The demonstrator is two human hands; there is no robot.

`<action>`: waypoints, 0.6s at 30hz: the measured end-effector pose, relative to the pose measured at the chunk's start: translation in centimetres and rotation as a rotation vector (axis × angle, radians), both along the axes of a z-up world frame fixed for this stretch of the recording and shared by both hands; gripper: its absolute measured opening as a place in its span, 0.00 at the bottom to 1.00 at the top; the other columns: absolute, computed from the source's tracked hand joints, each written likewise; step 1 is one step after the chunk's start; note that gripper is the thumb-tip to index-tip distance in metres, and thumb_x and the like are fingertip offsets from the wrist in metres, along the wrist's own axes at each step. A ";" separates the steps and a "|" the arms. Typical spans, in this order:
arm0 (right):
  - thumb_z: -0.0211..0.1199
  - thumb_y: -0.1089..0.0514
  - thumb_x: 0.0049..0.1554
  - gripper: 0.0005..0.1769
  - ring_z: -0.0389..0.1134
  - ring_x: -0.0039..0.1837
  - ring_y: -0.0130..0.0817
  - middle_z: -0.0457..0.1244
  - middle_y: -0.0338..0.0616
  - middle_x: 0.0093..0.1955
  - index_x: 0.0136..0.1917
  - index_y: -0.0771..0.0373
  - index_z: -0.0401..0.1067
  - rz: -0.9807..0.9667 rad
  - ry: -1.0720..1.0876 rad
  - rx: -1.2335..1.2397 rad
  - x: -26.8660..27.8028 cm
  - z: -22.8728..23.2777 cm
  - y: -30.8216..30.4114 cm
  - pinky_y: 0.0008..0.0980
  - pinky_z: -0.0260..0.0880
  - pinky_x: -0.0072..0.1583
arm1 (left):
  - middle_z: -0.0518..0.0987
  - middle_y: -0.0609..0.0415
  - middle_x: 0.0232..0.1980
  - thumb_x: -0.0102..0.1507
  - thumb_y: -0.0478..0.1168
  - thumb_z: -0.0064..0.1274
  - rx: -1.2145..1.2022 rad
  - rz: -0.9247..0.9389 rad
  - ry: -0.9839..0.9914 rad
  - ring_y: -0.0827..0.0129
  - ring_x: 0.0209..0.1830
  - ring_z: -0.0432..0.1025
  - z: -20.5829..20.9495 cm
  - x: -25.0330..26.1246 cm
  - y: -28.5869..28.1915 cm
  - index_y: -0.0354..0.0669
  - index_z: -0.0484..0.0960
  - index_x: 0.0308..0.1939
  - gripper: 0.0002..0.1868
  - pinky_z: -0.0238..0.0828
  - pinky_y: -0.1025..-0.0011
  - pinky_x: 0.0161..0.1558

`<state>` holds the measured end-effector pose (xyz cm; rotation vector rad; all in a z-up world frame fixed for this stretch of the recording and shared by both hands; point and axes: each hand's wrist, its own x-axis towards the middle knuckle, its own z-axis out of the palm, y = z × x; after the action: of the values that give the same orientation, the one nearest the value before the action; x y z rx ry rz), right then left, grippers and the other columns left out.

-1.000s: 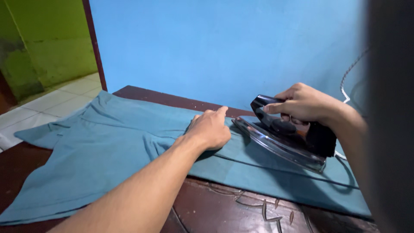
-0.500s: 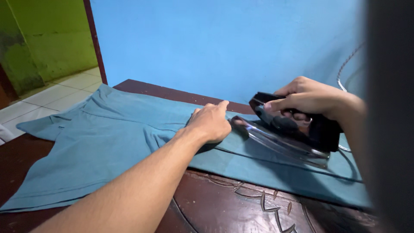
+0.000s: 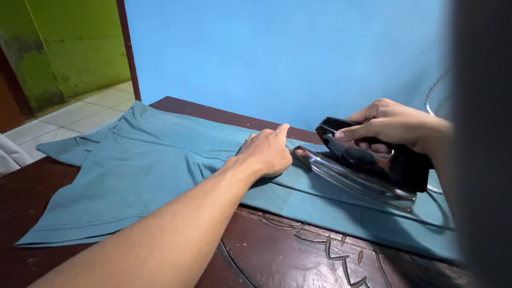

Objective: The person irons a green shirt on a wooden table using an iron, smoothing the fabric by hand and folding the garment into a compact rectangle.

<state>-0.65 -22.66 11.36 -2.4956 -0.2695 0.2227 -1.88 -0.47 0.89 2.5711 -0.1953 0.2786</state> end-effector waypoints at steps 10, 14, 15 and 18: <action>0.70 0.46 0.55 0.26 0.59 0.26 0.35 0.60 0.50 0.26 0.36 0.77 0.78 -0.111 -0.250 -0.199 2.1 -1.5 0.2 0.37 0.57 0.29 | 0.75 0.33 0.63 0.58 0.37 0.40 0.020 -0.041 0.007 0.41 0.66 0.69 -0.5 0.7 -0.2 0.38 0.53 0.77 0.41 0.64 0.51 0.66; 0.73 0.48 0.52 0.21 0.58 0.25 0.31 0.62 0.46 0.25 0.38 0.73 0.82 -0.059 -0.187 -0.134 1.2 -0.6 0.1 0.35 0.57 0.28 | 0.74 0.28 0.63 0.58 0.37 0.42 0.052 0.003 0.084 0.39 0.65 0.69 -0.1 0.7 -0.7 0.32 0.45 0.79 0.45 0.64 0.51 0.67; 0.74 0.48 0.52 0.20 0.58 0.25 0.30 0.62 0.45 0.25 0.40 0.72 0.83 -0.057 -0.149 -0.128 0.6 -0.3 0.1 0.34 0.57 0.28 | 0.74 0.28 0.63 0.58 0.37 0.42 0.060 0.009 0.109 0.39 0.66 0.69 -0.1 0.6 -0.9 0.31 0.45 0.79 0.45 0.64 0.51 0.67; 0.74 0.51 0.49 0.15 0.56 0.24 0.29 0.62 0.44 0.24 0.45 0.65 0.84 -0.099 0.003 -0.023 -0.9 0.5 0.3 0.32 0.56 0.26 | 0.70 0.31 0.68 0.62 0.44 0.42 0.079 0.019 0.161 0.40 0.69 0.65 0.1 0.3 -1.3 0.34 0.44 0.79 0.43 0.60 0.51 0.69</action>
<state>-1.53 -22.35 11.81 -2.5233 -0.1426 0.1894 -1.62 -1.76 1.03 2.6595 -0.1246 0.0718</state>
